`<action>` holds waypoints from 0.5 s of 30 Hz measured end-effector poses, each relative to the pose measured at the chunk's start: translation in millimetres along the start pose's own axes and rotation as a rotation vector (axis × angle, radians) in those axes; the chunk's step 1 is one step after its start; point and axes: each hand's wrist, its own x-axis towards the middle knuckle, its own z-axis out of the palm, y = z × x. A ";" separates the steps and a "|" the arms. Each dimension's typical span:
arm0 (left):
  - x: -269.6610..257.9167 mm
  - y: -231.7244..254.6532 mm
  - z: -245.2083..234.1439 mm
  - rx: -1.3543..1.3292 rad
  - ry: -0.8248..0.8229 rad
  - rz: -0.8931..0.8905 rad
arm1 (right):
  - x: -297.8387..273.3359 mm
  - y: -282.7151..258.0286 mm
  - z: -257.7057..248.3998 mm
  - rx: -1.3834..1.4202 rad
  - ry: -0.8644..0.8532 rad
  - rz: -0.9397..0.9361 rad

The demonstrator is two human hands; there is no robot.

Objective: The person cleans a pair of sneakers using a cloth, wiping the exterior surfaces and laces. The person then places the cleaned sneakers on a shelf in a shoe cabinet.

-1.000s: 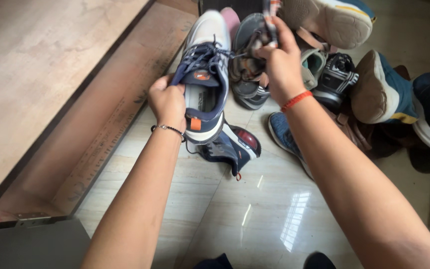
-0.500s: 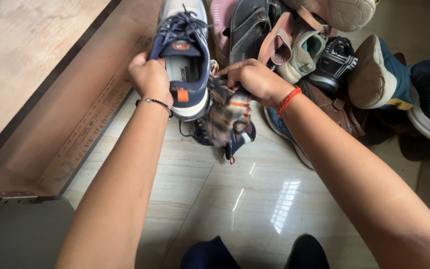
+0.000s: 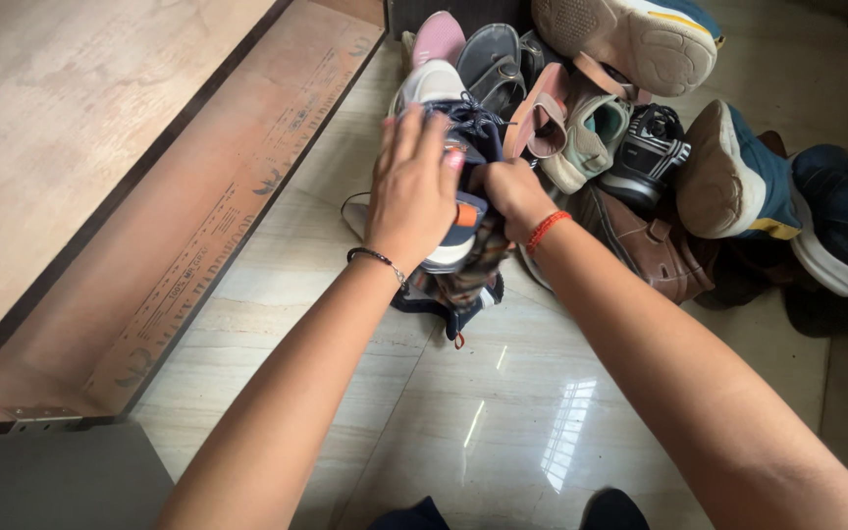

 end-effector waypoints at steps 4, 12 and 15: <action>6.8 15.2 -26.4 -0.106 -0.353 0.144 | 18.4 7.2 -25.0 -0.485 -0.086 -0.272; 184.0 12.1 -76.2 0.074 -0.392 0.086 | 34.5 10.4 -23.0 -0.013 0.070 -0.143; 254.2 14.3 -91.0 0.306 -0.405 0.278 | 45.4 -1.6 -15.4 0.107 0.069 -0.202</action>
